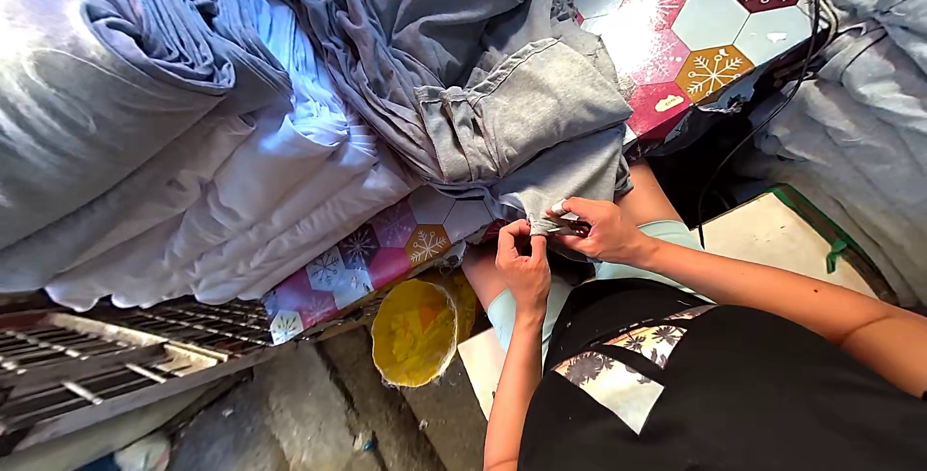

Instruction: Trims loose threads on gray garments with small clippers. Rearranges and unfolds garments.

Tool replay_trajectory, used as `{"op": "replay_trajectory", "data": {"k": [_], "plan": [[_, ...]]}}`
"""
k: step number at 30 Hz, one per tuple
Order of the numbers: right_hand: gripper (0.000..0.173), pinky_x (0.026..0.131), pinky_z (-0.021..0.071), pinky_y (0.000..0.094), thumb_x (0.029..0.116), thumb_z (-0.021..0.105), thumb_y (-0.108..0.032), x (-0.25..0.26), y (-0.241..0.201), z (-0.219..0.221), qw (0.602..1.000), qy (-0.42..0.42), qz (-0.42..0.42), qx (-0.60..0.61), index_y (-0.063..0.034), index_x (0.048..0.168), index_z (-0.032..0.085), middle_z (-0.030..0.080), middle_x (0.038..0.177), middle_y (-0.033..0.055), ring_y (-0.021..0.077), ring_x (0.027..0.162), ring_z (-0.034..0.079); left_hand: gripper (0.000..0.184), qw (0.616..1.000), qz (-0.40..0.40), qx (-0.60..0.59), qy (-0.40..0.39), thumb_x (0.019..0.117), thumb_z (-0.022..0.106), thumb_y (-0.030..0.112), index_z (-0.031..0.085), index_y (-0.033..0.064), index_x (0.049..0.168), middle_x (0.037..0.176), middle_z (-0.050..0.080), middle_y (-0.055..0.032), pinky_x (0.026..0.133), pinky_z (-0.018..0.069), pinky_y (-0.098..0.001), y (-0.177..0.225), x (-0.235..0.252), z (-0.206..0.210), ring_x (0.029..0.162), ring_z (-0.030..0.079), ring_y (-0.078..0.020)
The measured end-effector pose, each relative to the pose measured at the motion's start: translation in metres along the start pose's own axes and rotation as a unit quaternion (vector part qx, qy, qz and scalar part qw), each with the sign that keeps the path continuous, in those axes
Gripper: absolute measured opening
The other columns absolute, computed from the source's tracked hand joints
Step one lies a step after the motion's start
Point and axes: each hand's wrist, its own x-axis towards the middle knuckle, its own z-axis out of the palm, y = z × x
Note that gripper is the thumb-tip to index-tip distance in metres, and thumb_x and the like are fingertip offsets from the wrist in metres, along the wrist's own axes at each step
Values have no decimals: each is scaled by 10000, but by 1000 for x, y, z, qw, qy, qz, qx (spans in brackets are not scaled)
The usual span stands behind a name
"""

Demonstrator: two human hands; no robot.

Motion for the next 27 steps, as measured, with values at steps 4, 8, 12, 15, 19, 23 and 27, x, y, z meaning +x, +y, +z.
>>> {"op": "replay_trajectory", "data": {"k": [4, 8, 12, 15, 19, 23, 27], "plan": [[504, 619, 590, 469, 763, 835, -228, 1, -8, 7, 995, 44, -35, -87, 5, 1172, 655, 749, 1039, 117, 252, 797, 734, 94, 999, 51, 2, -3, 879, 641, 6, 630, -8, 972, 1008, 663, -48, 863, 545, -208, 2, 6, 7, 980, 642, -49], [278, 524, 544, 434, 771, 763, -109, 9, -12, 6, 987, 105, -44, -114, 38, 990, 674, 709, 836, 142, 265, 653, 688, 105, 998, 55, 29, 8, 873, 670, 13, 634, -15, 968, 999, 669, -57, 840, 551, -203, 8, 15, 8, 965, 649, -52], [98, 566, 472, 298, 908, 710, -99, 23, -14, -25, 997, -19, 56, 47, -7, 878, 702, 612, 672, 44, 103, 590, 555, 134, 999, 45, 6, 19, 840, 652, -73, 599, -11, 946, 1025, 715, -64, 723, 566, -187, 9, 29, -7, 844, 675, -36], [213, 590, 474, 178, 1017, 578, -74, 40, -22, -48, 931, -65, 221, 282, -71, 811, 633, 582, 649, -73, -25, 587, 538, 212, 980, -105, -155, -67, 921, 632, -76, 537, 97, 998, 990, 751, -9, 788, 590, -255, 20, 39, -24, 895, 716, -72], [224, 610, 496, 280, 1029, 618, -170, 42, 7, -39, 944, -39, 255, 207, -55, 841, 654, 617, 704, -7, 61, 633, 578, 199, 947, -214, -213, -107, 928, 622, -90, 558, 97, 953, 881, 748, -23, 761, 582, -271, 23, 43, -25, 814, 709, -84], [224, 765, 568, 483, 946, 736, -204, 31, 2, -30, 995, 57, 61, -58, 0, 1037, 742, 707, 1011, 146, 271, 877, 691, 181, 960, -211, -166, -73, 927, 636, -93, 559, 64, 973, 844, 733, -23, 743, 582, -250, 25, 38, -21, 772, 700, -74], [205, 784, 594, 396, 887, 788, -177, 30, -21, -22, 999, 29, 1, -14, -17, 1014, 768, 710, 1072, 112, 201, 905, 693, 159, 966, -192, -133, -110, 943, 631, -69, 577, 64, 1014, 833, 727, 6, 733, 568, -221, 32, 34, -20, 764, 687, -41]]}}
